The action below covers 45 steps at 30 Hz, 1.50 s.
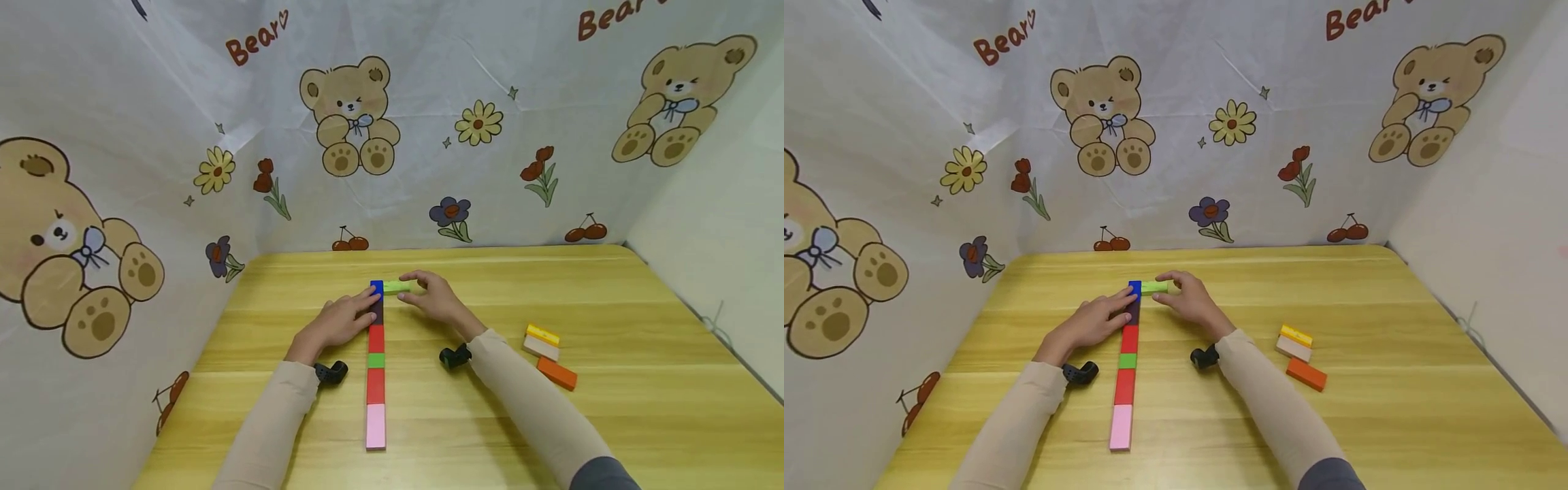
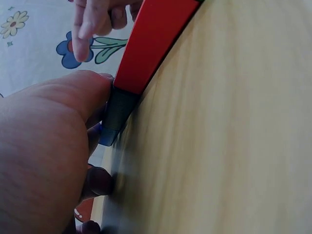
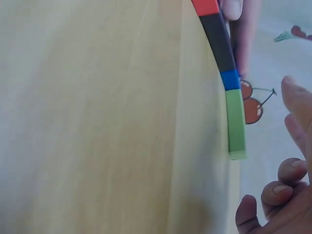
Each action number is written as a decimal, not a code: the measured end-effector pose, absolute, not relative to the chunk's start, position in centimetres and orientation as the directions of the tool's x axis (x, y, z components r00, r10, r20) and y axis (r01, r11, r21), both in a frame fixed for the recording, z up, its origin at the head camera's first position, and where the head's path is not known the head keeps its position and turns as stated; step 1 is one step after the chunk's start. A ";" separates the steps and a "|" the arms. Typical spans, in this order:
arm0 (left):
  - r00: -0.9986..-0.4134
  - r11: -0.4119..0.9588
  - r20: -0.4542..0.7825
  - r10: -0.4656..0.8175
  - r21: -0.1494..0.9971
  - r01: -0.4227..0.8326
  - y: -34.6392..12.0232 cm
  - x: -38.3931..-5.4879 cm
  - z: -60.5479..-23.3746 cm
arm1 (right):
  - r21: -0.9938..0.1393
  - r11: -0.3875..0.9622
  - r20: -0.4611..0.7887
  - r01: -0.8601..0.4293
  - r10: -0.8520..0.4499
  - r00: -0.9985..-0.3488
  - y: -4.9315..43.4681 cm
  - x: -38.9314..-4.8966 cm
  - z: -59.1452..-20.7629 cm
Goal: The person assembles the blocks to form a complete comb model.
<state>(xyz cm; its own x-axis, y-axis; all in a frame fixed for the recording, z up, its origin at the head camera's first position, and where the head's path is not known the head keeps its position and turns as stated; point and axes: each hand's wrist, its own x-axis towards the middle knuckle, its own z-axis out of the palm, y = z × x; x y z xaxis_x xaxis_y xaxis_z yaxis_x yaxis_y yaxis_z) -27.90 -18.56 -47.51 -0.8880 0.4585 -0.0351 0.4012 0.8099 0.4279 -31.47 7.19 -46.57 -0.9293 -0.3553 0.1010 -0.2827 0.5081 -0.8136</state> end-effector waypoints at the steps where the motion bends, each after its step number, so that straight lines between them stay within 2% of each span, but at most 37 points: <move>1: -0.888 0.809 -0.036 0.459 0.429 0.401 -18.6 -27.9 -47.4 | -0.817 0.502 0.104 -0.283 -0.355 -0.929 7.4 -31.2 -46.3; 16: -0.885 0.811 -0.044 0.463 0.424 0.403 -18.5 -27.9 -47.5 | -0.802 0.473 0.240 -0.365 -0.305 -0.922 11.0 -26.7 -42.7; 26: -0.887 0.816 -0.049 0.458 0.420 0.398 -18.7 -27.9 -47.6 | -0.795 0.480 0.309 -0.370 -0.204 -0.929 13.7 -23.7 -41.5; 36: -0.884 0.804 -0.037 0.466 0.436 0.405 -18.2 -27.8 -47.8 | -0.823 0.444 0.284 -0.354 -0.219 -0.934 18.3 -21.5 -41.4; 45: -0.887 0.811 -0.043 0.460 0.427 0.400 -18.5 -27.8 -47.4 | -0.806 0.478 0.322 -0.348 -0.140 -0.936 22.1 -20.9 -41.0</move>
